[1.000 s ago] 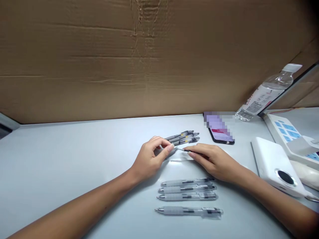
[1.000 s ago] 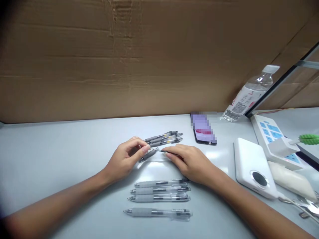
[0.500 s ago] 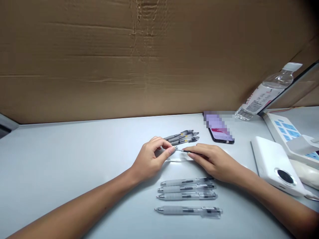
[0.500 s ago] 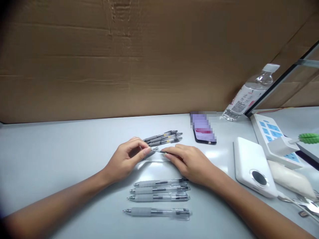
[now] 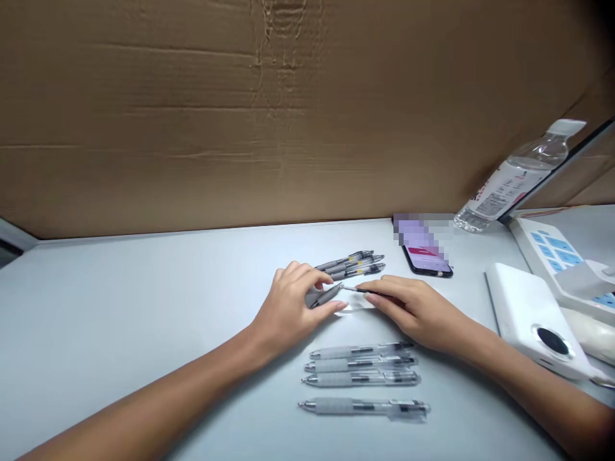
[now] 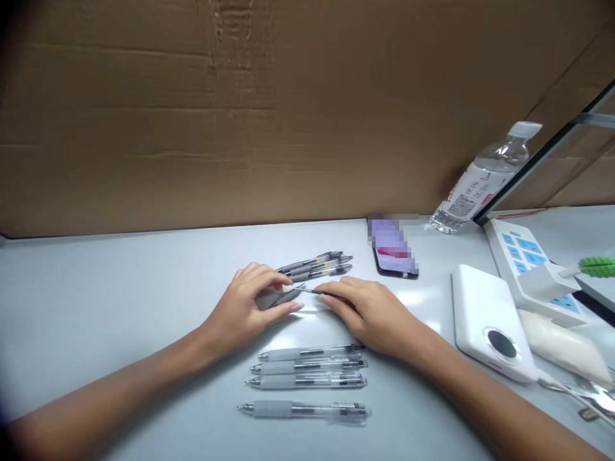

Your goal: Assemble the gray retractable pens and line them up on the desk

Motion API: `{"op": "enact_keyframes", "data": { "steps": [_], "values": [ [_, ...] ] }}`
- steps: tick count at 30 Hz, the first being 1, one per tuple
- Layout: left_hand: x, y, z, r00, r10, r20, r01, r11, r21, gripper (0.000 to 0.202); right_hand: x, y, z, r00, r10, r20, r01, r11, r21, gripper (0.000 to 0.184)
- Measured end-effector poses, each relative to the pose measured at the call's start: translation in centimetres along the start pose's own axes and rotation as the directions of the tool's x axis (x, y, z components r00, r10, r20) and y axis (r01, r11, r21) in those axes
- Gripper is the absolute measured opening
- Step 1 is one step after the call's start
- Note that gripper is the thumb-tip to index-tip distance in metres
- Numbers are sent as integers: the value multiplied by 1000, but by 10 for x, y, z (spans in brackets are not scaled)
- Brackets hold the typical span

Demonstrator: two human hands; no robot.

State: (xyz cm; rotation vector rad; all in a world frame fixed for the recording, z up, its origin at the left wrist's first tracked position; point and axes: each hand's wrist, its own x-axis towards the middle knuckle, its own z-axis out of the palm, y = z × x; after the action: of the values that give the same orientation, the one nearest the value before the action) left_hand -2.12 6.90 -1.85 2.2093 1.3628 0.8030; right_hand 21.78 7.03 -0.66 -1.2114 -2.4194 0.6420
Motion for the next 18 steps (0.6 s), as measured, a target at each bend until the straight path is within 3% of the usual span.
{"op": "enact_keyframes", "data": {
  "steps": [5, 12, 18],
  "values": [
    [-1, -2, 2, 999, -28, 44, 23, 992, 125, 17, -1, 11, -5, 996, 88, -18, -89, 992, -88, 35],
    [-1, -1, 0, 999, -32, 16, 31, 999, 37, 16, -2, 17, -10, 991, 135, -6, -134, 983, -121, 36],
    [-1, 0, -1, 1000, 3, 16, -2, 1000, -7, 14, -2, 10, -9, 994, 91, 54, -86, 992, -93, 34]
  ]
}}
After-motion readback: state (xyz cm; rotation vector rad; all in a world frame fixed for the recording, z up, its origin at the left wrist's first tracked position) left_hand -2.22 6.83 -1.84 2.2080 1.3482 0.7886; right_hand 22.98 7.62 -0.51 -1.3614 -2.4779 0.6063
